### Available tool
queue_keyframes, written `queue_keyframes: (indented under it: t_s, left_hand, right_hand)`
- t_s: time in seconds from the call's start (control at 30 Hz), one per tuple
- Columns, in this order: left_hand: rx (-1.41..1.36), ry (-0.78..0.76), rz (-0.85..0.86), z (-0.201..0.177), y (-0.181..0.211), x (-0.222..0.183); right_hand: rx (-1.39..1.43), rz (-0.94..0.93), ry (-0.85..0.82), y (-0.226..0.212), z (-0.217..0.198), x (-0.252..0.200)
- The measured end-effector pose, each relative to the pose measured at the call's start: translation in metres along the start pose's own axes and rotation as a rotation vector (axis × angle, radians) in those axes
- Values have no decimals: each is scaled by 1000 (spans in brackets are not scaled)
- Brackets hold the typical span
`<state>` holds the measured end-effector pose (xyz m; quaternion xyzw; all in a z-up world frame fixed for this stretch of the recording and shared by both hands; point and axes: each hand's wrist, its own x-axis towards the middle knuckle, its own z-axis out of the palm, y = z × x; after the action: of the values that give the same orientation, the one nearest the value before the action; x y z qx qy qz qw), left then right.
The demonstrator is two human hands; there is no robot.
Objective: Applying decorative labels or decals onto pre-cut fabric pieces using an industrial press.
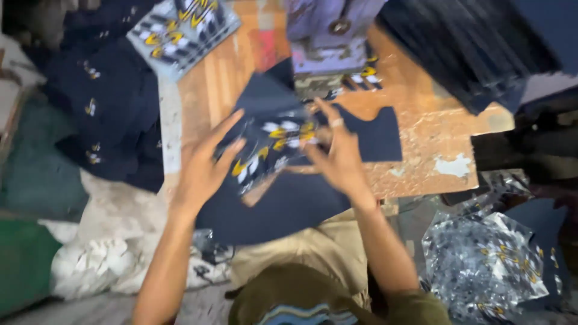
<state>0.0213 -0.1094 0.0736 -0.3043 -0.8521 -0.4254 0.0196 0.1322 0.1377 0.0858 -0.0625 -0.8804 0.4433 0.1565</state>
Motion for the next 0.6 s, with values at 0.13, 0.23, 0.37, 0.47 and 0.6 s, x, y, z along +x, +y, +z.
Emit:
queue_keyframes:
  t_s: [0.13, 0.23, 0.37, 0.47, 0.6]
  left_hand:
    - [103, 42, 201, 29, -22, 41]
    - [-180, -325, -63, 53, -58, 63]
    - [-100, -467, -200, 57, -62, 66]
    - [-131, -438, -99, 50, -49, 62]
    - [45, -403, -31, 46, -27, 37]
  right_hand:
    - [-116, -223, 21, 44, 24, 26]
    - [-109, -405, 36, 46, 29, 43]
    - [-288, -380, 5, 25, 35, 11]
    - [-685, -672, -445, -1, 30, -61]
    - [191, -255, -852, 17, -2, -134]
